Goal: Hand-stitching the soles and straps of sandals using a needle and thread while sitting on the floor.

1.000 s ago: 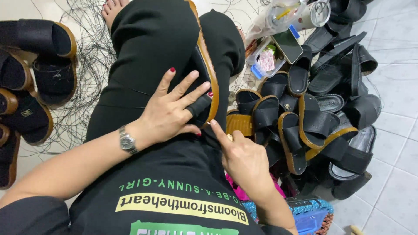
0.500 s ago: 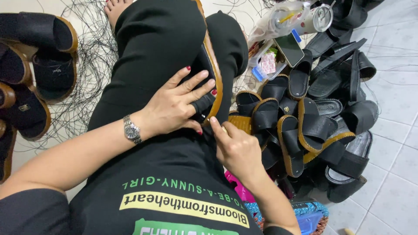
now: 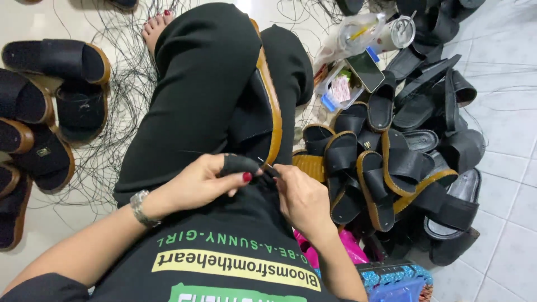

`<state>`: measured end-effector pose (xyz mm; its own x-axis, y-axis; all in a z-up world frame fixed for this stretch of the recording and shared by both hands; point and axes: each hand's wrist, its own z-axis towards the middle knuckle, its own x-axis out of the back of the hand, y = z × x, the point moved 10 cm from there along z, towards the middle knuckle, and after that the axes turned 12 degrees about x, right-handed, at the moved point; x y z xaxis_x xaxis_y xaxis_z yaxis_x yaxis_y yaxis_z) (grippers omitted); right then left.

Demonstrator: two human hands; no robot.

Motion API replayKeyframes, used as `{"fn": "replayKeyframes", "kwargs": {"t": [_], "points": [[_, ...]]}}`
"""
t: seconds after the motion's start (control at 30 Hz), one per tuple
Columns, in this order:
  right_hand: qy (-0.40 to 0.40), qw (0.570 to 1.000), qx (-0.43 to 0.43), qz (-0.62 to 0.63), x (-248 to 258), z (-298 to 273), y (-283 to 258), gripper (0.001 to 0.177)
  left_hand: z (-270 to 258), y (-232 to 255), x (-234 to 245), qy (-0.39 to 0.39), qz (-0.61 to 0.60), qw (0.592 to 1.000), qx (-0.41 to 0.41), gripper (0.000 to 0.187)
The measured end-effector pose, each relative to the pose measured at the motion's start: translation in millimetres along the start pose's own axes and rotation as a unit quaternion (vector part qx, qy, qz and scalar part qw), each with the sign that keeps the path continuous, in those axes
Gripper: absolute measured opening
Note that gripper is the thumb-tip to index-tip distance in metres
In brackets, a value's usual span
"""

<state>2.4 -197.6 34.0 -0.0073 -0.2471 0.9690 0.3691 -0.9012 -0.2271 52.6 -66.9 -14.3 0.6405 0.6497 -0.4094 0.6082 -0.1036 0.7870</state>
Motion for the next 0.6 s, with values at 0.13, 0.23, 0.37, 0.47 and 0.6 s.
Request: {"fn": "replayKeyframes", "kwargs": {"t": [0.13,0.23,0.37,0.47,0.6], "points": [[-0.012,0.999,0.038,0.03,-9,2,3,0.024,10,-23,28,0.167,0.103,0.976,0.094,0.025],[-0.095,0.995,0.036,-0.025,11,1,-4,0.045,18,-14,21,0.139,0.148,0.973,0.106,0.019],[-0.258,0.956,-0.076,0.117,49,-43,21,0.062,11,39,2,0.104,0.205,0.972,-0.042,0.016],[-0.049,0.915,-0.094,0.389,17,-45,26,0.057,15,29,7,0.126,0.199,0.967,-0.092,0.011],[0.133,0.842,-0.104,0.513,-35,-45,40,0.01,23,13,11,0.143,0.188,0.966,-0.105,0.021]]}}
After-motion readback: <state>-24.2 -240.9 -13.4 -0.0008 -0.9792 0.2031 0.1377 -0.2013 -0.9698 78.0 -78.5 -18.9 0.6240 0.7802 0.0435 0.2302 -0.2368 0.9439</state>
